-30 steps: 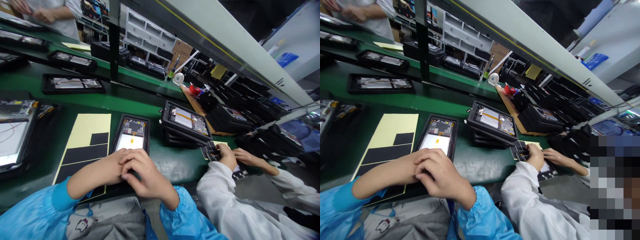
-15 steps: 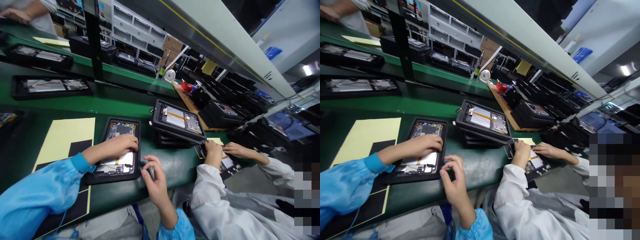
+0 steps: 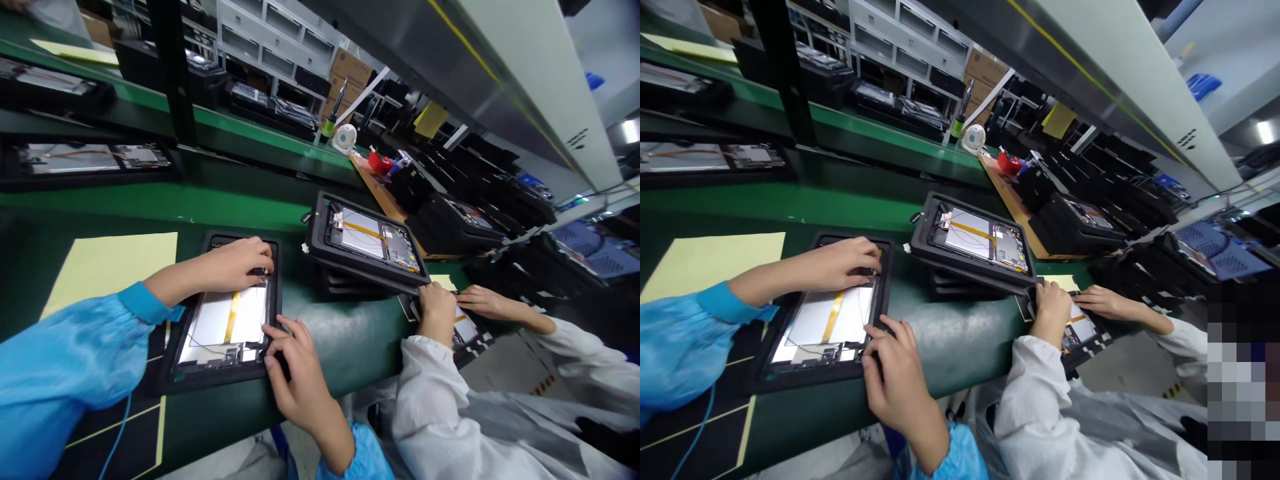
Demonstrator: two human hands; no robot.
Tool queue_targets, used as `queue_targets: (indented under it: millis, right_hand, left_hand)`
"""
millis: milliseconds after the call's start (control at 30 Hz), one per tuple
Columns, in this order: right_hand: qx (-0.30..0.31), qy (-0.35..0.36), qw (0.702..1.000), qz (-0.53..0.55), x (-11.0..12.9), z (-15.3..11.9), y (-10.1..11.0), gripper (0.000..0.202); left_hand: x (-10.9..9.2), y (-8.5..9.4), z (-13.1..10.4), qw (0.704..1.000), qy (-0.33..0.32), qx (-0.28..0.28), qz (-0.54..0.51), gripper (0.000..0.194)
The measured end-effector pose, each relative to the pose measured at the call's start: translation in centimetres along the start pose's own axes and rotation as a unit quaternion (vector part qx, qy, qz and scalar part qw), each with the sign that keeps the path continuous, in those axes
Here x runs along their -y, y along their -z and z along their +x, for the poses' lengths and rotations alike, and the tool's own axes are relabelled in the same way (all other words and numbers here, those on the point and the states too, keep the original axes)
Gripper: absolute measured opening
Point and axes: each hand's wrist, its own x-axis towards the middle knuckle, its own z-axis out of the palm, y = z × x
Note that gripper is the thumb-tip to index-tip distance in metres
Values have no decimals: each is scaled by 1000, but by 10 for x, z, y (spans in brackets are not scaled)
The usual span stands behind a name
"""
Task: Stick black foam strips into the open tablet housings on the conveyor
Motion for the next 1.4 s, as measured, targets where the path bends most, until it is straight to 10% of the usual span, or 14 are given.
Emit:
queue_targets:
  millis: [267,600,1000,1400]
  right_hand:
    - [9,-34,996,79,2,0,6,12]
    - [4,-82,983,161,3,2,12,8]
    - [97,-74,990,70,14,1,18,16]
    - [92,-92,985,112,15,2,20,13]
  left_hand:
    - [-66,-12,-41,987,-107,80,-94,30]
    - [-22,-20,-16,989,-95,47,-99,24]
    - [-28,-21,-15,989,-105,-69,80,23]
    - [-34,-26,-17,987,-130,29,-91,28]
